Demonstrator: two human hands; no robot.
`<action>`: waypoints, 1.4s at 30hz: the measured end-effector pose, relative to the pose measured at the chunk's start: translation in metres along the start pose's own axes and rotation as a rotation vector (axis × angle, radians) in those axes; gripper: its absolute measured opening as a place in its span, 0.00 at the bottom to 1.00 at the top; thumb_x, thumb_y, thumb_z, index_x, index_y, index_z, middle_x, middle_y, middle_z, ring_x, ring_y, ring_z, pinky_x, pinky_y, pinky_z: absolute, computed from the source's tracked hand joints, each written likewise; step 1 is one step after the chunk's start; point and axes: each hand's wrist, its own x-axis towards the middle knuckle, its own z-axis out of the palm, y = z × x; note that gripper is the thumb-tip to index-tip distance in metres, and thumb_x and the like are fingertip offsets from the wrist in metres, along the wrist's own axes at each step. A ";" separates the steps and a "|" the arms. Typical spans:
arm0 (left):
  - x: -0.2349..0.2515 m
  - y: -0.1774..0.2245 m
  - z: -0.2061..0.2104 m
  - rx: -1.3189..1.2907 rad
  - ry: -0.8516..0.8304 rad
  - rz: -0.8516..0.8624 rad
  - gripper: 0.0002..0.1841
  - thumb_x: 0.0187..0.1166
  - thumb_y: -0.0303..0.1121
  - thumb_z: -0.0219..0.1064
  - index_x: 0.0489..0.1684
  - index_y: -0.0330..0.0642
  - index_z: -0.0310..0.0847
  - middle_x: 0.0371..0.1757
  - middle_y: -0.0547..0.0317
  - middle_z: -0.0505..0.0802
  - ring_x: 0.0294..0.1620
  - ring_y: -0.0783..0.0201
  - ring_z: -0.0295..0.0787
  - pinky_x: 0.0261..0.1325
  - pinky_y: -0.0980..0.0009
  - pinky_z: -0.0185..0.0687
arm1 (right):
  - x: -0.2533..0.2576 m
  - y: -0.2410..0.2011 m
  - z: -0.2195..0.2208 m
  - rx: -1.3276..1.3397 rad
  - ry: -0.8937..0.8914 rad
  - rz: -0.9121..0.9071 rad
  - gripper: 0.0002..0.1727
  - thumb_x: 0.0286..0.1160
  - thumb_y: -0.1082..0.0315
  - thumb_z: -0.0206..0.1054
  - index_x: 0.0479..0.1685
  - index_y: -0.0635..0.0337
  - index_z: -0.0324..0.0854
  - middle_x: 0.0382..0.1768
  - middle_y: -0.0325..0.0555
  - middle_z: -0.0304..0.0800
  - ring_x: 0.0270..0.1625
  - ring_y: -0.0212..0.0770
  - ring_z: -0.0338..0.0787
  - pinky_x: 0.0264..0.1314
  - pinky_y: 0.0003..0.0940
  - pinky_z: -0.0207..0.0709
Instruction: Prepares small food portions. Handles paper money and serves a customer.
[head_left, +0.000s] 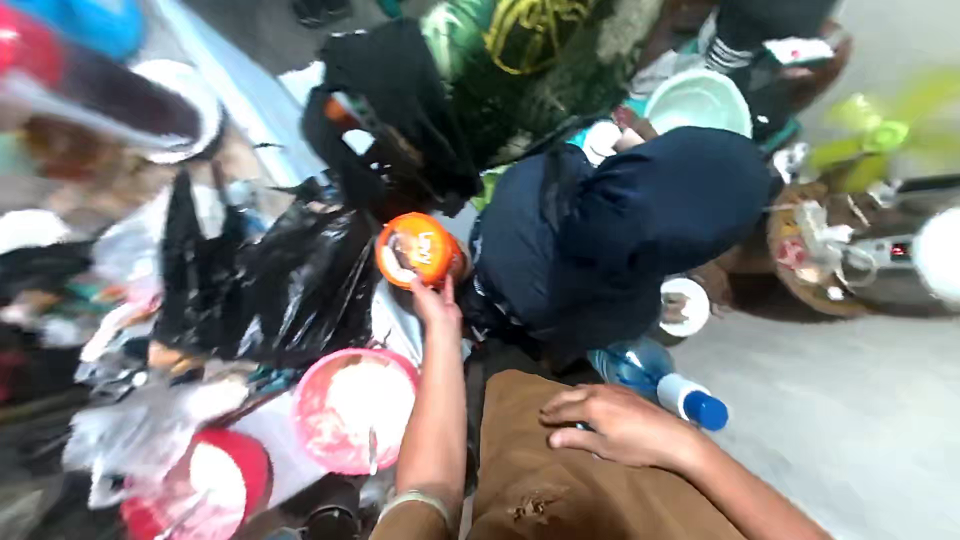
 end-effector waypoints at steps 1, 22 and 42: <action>-0.019 0.001 -0.006 -0.003 0.004 0.008 0.30 0.89 0.47 0.57 0.85 0.41 0.60 0.84 0.43 0.71 0.80 0.46 0.74 0.74 0.50 0.80 | -0.009 0.015 0.010 0.060 -0.020 0.013 0.29 0.89 0.36 0.50 0.64 0.40 0.91 0.73 0.30 0.87 0.77 0.35 0.83 0.83 0.50 0.73; -0.324 -0.067 -0.282 0.224 -0.233 0.512 0.24 0.80 0.37 0.68 0.70 0.30 0.78 0.83 0.41 0.71 0.75 0.54 0.80 0.73 0.59 0.85 | -0.030 0.004 0.148 0.288 0.710 -0.265 0.25 0.75 0.50 0.72 0.56 0.63 0.79 0.44 0.44 0.89 0.47 0.34 0.90 0.51 0.34 0.88; -0.275 0.041 -0.461 0.219 -0.125 0.239 0.17 0.76 0.33 0.73 0.57 0.32 0.83 0.60 0.47 0.93 0.58 0.57 0.92 0.63 0.60 0.89 | 0.090 -0.138 0.244 -0.526 0.273 -0.100 0.38 0.64 0.27 0.70 0.47 0.56 0.86 0.41 0.48 0.92 0.47 0.50 0.92 0.52 0.54 0.84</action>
